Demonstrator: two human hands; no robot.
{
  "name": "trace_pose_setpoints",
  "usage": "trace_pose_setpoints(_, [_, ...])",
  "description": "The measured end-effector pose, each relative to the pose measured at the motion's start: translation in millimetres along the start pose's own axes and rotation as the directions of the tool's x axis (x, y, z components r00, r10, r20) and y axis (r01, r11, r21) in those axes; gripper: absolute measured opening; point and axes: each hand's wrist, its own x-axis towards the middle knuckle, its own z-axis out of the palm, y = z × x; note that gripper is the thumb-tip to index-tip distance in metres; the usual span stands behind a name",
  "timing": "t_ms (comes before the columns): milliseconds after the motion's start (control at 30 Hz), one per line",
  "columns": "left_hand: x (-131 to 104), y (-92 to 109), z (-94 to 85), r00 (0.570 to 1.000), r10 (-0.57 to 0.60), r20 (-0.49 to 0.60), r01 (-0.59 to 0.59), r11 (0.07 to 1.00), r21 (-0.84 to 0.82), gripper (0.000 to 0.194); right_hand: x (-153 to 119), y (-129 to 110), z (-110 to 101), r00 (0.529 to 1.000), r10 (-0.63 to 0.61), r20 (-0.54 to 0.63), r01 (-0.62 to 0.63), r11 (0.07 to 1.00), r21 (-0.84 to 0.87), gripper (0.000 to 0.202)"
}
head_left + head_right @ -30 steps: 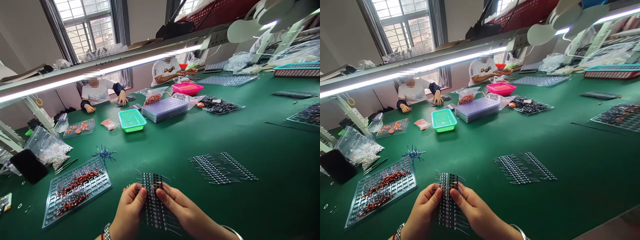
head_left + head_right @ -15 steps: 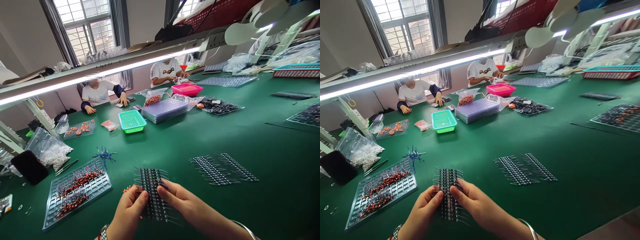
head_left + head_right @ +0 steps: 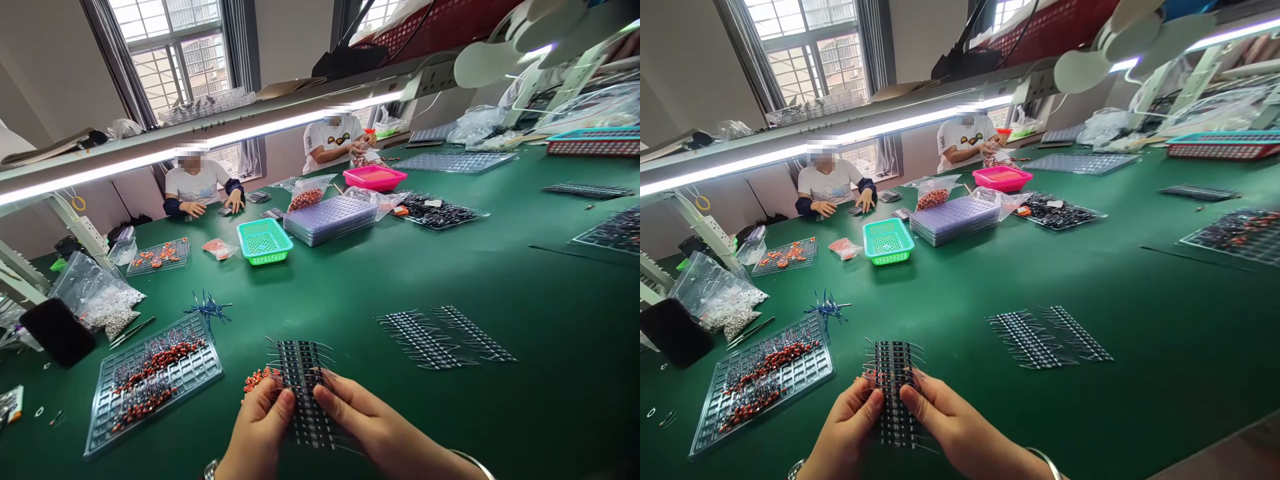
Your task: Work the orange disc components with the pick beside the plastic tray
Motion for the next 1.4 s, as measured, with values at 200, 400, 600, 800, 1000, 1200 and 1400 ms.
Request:
trace_pose_setpoints(200, [2,-2,-1.8,1.0,-0.009,-0.01,0.009,1.0,-0.01,0.05,2,0,2,1.0,0.022,0.006,-0.022,0.997,0.079,0.062])
trace_pose_setpoints(400, [2,8,-2.5,0.998,0.003,-0.066,0.0,0.999,0.043,0.042,3,-12,-6,0.991,0.044,0.125,-0.047,0.999,0.025,0.054])
trace_pose_setpoints(600, [-1,10,-0.9,0.998,-0.06,0.021,0.06,0.998,0.009,0.049,4,-21,-7,0.99,0.009,0.142,-0.005,1.0,-0.028,0.05])
trace_pose_setpoints(800, [-1,3,0.6,0.998,-0.051,-0.031,0.051,0.999,0.001,0.053,2,-19,1,0.995,-0.013,0.098,0.014,1.0,-0.003,0.052])
trace_pose_setpoints(1000, [2,0,3.3,0.996,-0.06,-0.06,0.059,0.998,-0.013,0.054,3,-8,7,0.997,0.04,0.062,-0.048,0.991,0.127,0.053])
trace_pose_setpoints(1200, [3,3,3.8,0.996,-0.063,-0.064,0.063,0.998,0.001,0.055,6,-5,7,0.997,0.063,0.032,-0.068,0.985,0.158,0.051])
trace_pose_setpoints(1400, [5,9,-3.1,0.998,-0.039,-0.044,0.042,0.997,0.059,0.048,6,-11,-4,0.993,0.067,0.096,-0.067,0.998,-0.006,0.05])
